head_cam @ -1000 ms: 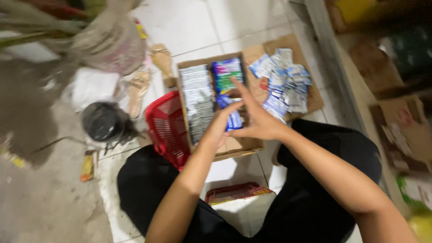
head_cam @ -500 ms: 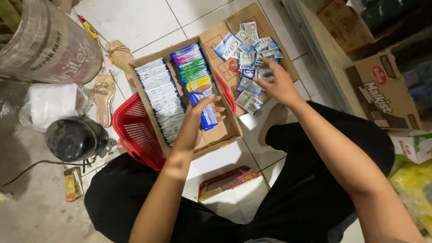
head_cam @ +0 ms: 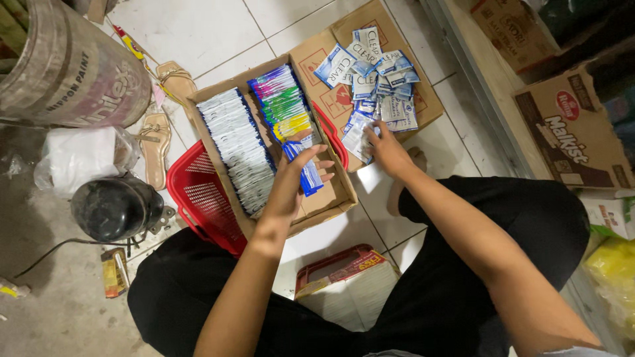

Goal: The person sorts various shampoo and detergent sachet packets by hand from a cardboard box into a red plastic basket and different organized stacks within the box.

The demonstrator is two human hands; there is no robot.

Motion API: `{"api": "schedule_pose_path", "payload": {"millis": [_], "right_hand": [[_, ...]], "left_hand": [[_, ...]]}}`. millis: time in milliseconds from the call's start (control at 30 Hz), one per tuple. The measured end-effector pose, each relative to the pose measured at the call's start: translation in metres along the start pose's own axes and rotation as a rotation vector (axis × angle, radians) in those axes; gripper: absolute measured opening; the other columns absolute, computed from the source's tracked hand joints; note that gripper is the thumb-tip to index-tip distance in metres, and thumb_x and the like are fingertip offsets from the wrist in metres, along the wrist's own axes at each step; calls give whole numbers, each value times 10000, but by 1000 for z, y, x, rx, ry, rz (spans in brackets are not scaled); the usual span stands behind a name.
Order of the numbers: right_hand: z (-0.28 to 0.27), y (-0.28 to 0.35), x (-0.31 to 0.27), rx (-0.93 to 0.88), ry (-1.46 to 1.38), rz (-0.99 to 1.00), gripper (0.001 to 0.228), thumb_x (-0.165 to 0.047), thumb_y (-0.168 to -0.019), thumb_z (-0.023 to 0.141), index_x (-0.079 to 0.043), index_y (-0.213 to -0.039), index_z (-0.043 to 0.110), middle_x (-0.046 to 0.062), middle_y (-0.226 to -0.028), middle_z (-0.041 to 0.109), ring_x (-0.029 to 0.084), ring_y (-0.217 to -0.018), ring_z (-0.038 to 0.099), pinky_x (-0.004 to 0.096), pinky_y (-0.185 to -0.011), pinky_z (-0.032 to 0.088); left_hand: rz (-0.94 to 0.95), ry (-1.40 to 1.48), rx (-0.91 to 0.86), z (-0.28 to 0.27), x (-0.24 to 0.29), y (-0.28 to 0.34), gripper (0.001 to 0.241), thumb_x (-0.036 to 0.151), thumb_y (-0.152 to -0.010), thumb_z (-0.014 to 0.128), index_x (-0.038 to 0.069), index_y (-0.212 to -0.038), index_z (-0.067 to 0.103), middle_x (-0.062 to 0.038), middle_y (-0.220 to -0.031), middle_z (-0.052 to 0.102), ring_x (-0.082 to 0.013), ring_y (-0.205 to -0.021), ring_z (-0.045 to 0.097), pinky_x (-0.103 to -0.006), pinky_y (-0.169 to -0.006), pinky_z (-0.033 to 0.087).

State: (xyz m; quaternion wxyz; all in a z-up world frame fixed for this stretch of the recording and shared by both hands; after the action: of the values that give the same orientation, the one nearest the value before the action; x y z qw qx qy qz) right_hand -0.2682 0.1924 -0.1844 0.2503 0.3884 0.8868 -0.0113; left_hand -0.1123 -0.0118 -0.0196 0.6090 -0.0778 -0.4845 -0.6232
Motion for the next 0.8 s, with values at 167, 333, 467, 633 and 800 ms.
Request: {"api": "schedule_pose_path", "payload": {"millis": [167, 333, 467, 633, 800], "right_hand": [[7, -17, -8, 72, 10, 68, 487, -7, -935, 612, -44, -1411, 511, 268, -1451, 396, 470, -1079, 639, 495, -931, 535], [-12, -18, -30, 139, -112, 233, 484, -146, -950, 686, -63, -1389, 498, 220, -1407, 431, 470, -1042, 639, 519, -896, 538], [-30, -7, -47, 234, 0, 117, 614, -186, -812, 788, -75, -1348, 510, 199, -1343, 448, 471, -1120, 610, 520, -852, 530], [-13, -5, -25, 85, -56, 250, 596, -164, -839, 780, -40, -1342, 484, 230, -1404, 417, 474, -1081, 610, 523, -879, 528], [-11, -8, -8, 130, -233, 167, 343, -149, -969, 714, -7, -1205, 510, 235, -1193, 590, 468, -1075, 637, 530, -888, 513]], "left_hand": [[23, 4, -22, 0, 3, -3, 586, 243, -927, 653, 122, -1463, 447, -178, -1252, 637, -275, -989, 700, -416, -830, 609], [-9, 2, -26, 10, 5, 2, 600, 226, -923, 643, 115, -1474, 435, -171, -1253, 638, -278, -983, 705, -414, -817, 607], [11, -24, -38, 14, 13, 14, 599, 229, -933, 637, 101, -1484, 437, -171, -1257, 643, -267, -989, 699, -404, -829, 601], [30, -40, -28, 17, 19, 22, 587, 235, -937, 631, 97, -1479, 449, -154, -1247, 652, -255, -993, 692, -392, -841, 596], [18, -54, -29, 16, 17, 22, 579, 248, -933, 631, 109, -1465, 452, -150, -1238, 669, -251, -986, 696, -385, -831, 595]]}}
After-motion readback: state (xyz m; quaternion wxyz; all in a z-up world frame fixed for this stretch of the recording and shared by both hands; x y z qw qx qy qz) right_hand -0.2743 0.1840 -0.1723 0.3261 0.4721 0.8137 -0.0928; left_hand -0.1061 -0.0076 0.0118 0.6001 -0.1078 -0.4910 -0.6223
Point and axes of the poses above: each hand's wrist, its own y-axis away from the middle knuckle, its own z-axis out of the palm, x = y × z, the point moved 6 cm from there along -y, towards the middle knuckle
